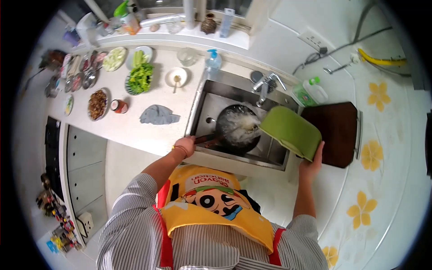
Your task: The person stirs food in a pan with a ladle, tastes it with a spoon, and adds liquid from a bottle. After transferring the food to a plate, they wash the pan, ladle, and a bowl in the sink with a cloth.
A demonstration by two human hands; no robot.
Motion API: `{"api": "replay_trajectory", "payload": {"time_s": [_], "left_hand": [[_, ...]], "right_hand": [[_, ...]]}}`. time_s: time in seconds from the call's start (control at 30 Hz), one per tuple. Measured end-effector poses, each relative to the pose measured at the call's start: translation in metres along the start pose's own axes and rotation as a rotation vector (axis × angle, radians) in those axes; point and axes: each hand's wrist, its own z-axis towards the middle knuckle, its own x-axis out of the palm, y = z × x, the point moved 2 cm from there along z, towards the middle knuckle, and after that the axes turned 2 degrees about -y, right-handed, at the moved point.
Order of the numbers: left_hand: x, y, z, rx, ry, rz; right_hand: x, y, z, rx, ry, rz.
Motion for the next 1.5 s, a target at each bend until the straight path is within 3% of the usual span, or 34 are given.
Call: {"api": "replay_trajectory", "payload": {"time_s": [0.23,0.37,0.47,0.53,0.57,0.6,0.67,0.73,0.8,0.87,0.93,0.97,1.03,1.1,1.13,1.17,1.33,1.43,1.5], "left_hand": [[-0.009,-0.015,-0.021,-0.032,-0.048,0.074],[-0.011,-0.001,-0.029,0.048,-0.130,0.003],[-0.025,0.015,-0.037,0.106,-0.079,-0.111],[-0.037,0.031,-0.044,0.108,-0.085,-0.174],[-0.044,0.042,-0.043,0.120,-0.116,-0.176],[-0.049,0.055,-0.042,0.136,-0.143,-0.177],[-0.066,0.095,-0.037,0.288,-0.601,-0.194],[-0.111,0.110,-0.051,0.080,-0.899,0.179],[-0.099,0.164,-0.028,0.118,-0.818,0.117],[-0.095,0.211,-0.016,0.166,-0.733,0.056],[-0.099,0.245,-0.011,0.253,-0.562,-0.012],[-0.099,0.257,-0.013,0.254,-0.574,-0.074],[-0.103,0.273,-0.025,0.220,-0.534,-0.128],[-0.103,0.294,-0.034,0.147,-0.485,-0.223],[-0.103,0.301,-0.042,0.159,-0.475,-0.218],[-0.106,0.307,-0.051,0.141,-0.503,-0.198],[-0.114,0.330,-0.077,0.197,-0.502,-0.258],[-0.117,0.330,-0.098,0.120,-0.466,-0.337],[-0.119,0.327,-0.113,0.094,-0.460,-0.353]], "right_hand": [[-0.013,-0.008,0.001,-0.189,-0.080,0.023],[-0.013,-0.022,-0.005,-0.125,-0.083,0.134],[-0.012,-0.040,-0.014,0.419,0.048,0.139],[-0.003,-0.057,-0.029,0.378,-0.024,0.196],[0.000,-0.062,-0.039,0.700,0.043,0.385],[0.002,-0.051,-0.046,0.862,0.078,0.481],[0.001,-0.008,-0.062,1.125,0.088,0.714],[0.004,0.029,-0.080,1.224,0.052,0.856],[0.016,0.047,-0.111,1.408,0.125,0.836],[0.035,0.074,-0.139,1.443,0.131,0.835],[0.068,0.137,-0.156,1.447,0.311,0.932],[0.089,0.154,-0.169,1.273,0.415,0.880],[0.140,0.173,-0.205,1.078,0.565,0.871],[0.170,0.241,-0.194,1.261,0.606,0.950],[0.173,0.296,-0.174,1.470,0.600,0.974],[0.189,0.312,-0.176,1.460,0.651,0.963],[0.255,0.357,-0.190,1.403,0.778,0.987],[0.269,0.382,-0.187,1.494,0.744,0.986],[0.283,0.385,-0.197,1.425,0.844,1.019]]}}
